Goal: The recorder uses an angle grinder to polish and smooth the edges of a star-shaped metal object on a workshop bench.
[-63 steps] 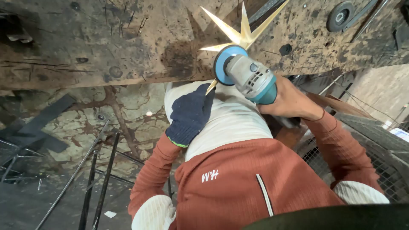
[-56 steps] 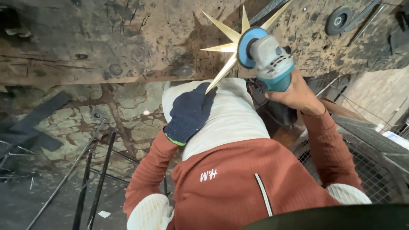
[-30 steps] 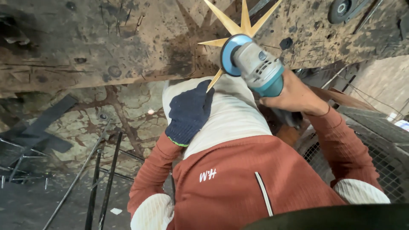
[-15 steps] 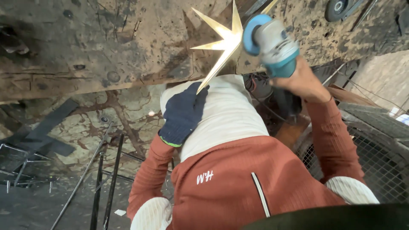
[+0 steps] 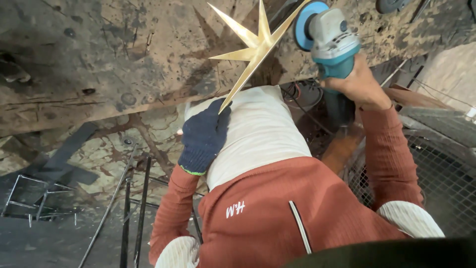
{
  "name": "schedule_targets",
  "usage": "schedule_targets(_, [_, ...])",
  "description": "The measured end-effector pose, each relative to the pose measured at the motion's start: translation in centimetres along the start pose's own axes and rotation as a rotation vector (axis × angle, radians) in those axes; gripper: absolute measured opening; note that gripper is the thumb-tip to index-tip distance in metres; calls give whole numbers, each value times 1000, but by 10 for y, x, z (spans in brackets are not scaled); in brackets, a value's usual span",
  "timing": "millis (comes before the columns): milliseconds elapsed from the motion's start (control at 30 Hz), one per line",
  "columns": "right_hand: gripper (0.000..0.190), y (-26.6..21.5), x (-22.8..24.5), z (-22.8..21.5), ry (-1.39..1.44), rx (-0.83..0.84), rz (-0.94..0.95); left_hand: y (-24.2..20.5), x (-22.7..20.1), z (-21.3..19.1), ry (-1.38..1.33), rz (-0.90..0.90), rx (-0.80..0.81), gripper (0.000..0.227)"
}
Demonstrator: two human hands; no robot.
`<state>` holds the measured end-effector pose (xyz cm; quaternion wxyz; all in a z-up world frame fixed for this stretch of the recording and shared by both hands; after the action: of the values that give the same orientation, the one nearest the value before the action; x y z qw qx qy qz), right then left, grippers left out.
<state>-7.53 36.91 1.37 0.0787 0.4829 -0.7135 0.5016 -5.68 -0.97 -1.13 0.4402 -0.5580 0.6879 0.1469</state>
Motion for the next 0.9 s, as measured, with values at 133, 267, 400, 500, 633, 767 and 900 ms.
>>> schedule_targets(133, [71,-5,21,11,22,25,-44,1,-5,-2,-17,-30,26,26])
schedule_targets(267, [81,-9,34,21,-15,42,-1,-1,-2,3,23,-61,59,26])
schedule_targets(400, [72,-13,50,35,-44,146,-20,-6,0,8,80,-4,-29,25])
schedule_targets(500, [68,-15,65,45,34,221,-44,-1,-8,-1,60,-20,8,27])
schedule_targets(633, [62,-14,69,49,99,279,-61,1,-6,-1,108,-63,48,29])
schedule_targets(767, [61,-3,51,36,94,202,1,3,-4,-5,67,-42,-4,24])
schedule_targets(900, [56,14,30,15,271,98,31,9,0,-7,-13,-140,83,25])
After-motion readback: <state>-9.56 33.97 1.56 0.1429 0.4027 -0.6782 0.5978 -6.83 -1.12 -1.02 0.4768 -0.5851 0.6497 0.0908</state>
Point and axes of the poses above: each hand's wrist, its own y-axis towards the middle knuckle, its own z-axis out of the palm, x = y × z, the point moved 4 cm from there along y, towards the middle knuckle
